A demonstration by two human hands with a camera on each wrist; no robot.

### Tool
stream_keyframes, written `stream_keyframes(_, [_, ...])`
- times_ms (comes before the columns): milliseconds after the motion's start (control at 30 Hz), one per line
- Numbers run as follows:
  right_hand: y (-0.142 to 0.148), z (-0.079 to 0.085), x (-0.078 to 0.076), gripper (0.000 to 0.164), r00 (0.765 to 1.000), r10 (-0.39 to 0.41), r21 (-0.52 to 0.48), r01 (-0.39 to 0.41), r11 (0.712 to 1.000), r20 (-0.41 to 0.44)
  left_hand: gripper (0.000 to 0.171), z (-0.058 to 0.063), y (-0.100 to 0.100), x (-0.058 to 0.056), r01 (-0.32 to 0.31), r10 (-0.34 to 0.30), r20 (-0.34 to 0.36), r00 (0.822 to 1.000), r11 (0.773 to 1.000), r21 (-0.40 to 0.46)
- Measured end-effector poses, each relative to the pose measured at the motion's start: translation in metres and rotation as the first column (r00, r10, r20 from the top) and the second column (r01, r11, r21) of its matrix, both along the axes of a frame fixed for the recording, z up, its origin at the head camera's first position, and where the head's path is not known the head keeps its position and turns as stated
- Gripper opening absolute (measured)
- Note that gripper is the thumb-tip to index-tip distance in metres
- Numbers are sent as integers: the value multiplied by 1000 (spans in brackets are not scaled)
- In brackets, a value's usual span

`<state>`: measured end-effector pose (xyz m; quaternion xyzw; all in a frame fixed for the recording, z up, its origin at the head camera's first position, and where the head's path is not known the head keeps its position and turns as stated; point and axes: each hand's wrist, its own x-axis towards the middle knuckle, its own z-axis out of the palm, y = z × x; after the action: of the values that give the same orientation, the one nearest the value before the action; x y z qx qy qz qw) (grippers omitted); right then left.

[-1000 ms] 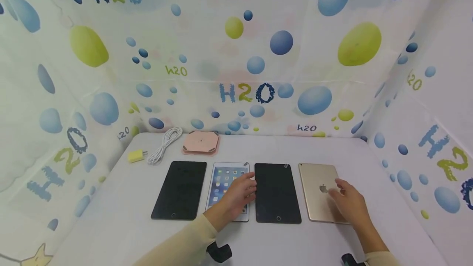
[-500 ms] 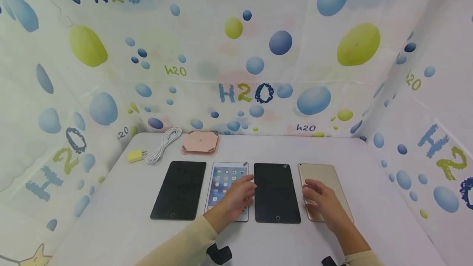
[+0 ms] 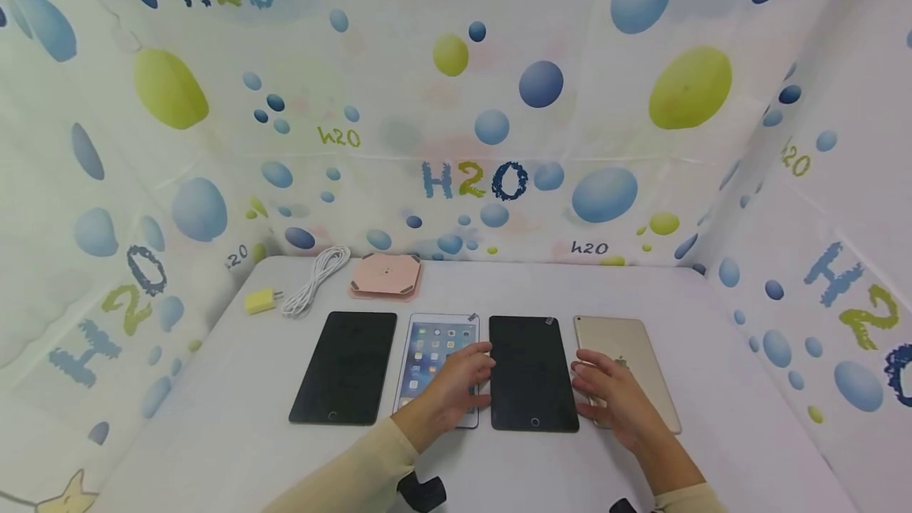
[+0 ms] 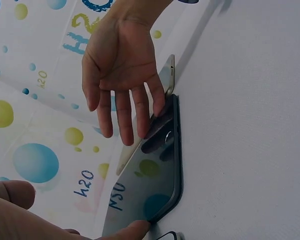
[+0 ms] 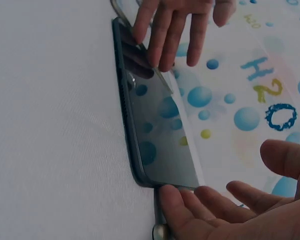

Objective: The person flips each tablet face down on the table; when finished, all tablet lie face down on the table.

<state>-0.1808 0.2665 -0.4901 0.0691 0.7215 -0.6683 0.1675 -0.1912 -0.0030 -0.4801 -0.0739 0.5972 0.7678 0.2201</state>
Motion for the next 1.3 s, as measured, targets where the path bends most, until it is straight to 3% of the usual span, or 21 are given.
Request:
stream_keyframes(667, [-1, 4, 1, 65, 1000, -24, 5, 24, 1000, 4, 59, -1, 1, -1, -6, 6, -4, 1000, 1000, 4])
stream_keyframes(833, [1, 6, -1, 64, 999, -36, -40, 35, 999, -14, 57, -2, 2, -1, -7, 7, -7, 1000, 1000, 14])
stream_keyframes(933, [2, 7, -1, 56, 998, -40, -122, 34, 992, -53, 57, 0, 4, -1, -4, 4, -16, 1000, 1000, 15])
stream_keyframes(1033, [4, 8, -1, 36, 995, -17, -271, -11, 963, -101, 58, 1, 6, -1, 0, 0, -20, 1000, 1000, 16])
stream_keyframes(1100, [4, 6, -1, 27, 991, 10, -392, -63, 918, -135, 59, 2, 7, -1, 4, -4, -28, 1000, 1000, 16])
stream_keyframes(1300, [-4, -1, -4, 41, 980, 79, -591, -173, 788, -182, 61, 1, 9, -1, 19, -18, -35, 999, 999, 28])
